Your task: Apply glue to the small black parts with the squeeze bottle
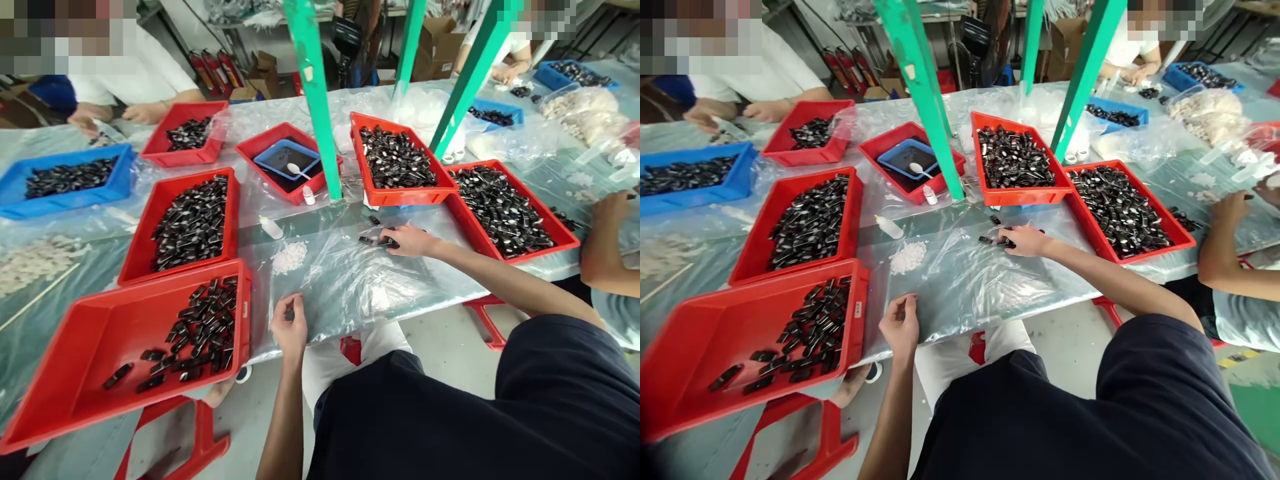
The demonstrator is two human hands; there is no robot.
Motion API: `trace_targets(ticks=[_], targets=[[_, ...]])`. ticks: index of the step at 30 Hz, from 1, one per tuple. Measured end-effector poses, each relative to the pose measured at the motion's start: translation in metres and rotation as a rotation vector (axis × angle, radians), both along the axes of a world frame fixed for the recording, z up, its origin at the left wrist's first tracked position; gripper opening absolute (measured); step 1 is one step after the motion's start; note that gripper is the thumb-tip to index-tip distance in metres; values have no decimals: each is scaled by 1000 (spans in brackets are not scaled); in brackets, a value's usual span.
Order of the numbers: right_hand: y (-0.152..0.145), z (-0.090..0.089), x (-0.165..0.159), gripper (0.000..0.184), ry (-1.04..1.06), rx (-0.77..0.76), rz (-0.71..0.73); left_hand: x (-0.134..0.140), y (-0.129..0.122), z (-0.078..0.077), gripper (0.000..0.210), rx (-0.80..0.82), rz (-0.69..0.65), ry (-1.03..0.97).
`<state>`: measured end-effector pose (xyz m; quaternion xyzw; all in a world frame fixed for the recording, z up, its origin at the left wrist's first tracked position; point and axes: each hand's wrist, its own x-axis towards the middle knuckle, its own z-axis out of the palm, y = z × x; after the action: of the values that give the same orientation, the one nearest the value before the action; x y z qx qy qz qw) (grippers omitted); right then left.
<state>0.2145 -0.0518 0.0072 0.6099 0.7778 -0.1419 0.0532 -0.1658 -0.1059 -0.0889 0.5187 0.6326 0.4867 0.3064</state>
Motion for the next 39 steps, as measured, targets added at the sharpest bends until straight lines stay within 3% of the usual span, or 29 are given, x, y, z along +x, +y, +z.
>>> trace_targets(ticks=[7, 10, 12, 15, 18, 20, 22, 24, 27, 31, 34, 39], targets=[[-5, -7, 24, 74, -15, 120, 84, -3, 6, -8, 36, -15, 58, 32], [-11, -1, 29, 89, -8, 150, 139, -3, 7, -8, 35, -12, 83, 49], [-18, 13, 27, 90, 23, 152, 164, -1, 7, -7, 35, -27, 102, 54], [-18, 51, 23, 66, 187, 92, 260, 1, 7, -5, 36, -49, 135, 49], [14, 95, 35, 44, 369, 135, 214, 2, 8, -3, 37, -48, 165, 49], [54, 116, 55, 53, 398, 283, 66, 2, 9, -2, 36, -48, 173, 48], [96, 123, 81, 81, 315, 297, -63, 2, 10, -1, 35, -54, 173, 48], [130, 115, 103, 105, 203, 135, -172, 1, 10, -1, 35, -57, 173, 50], [157, 91, 116, 110, 132, -15, -287, 1, 11, -1, 35, -58, 191, 46], [164, 65, 107, 96, 79, 51, -303, 4, 12, 2, 36, -76, 209, 31], [165, 60, 102, 84, -9, 117, -288, 6, 12, 6, 35, -95, 215, 26], [174, 56, 101, 78, -133, 242, -247, 6, 13, 9, 38, -114, 212, 47]])
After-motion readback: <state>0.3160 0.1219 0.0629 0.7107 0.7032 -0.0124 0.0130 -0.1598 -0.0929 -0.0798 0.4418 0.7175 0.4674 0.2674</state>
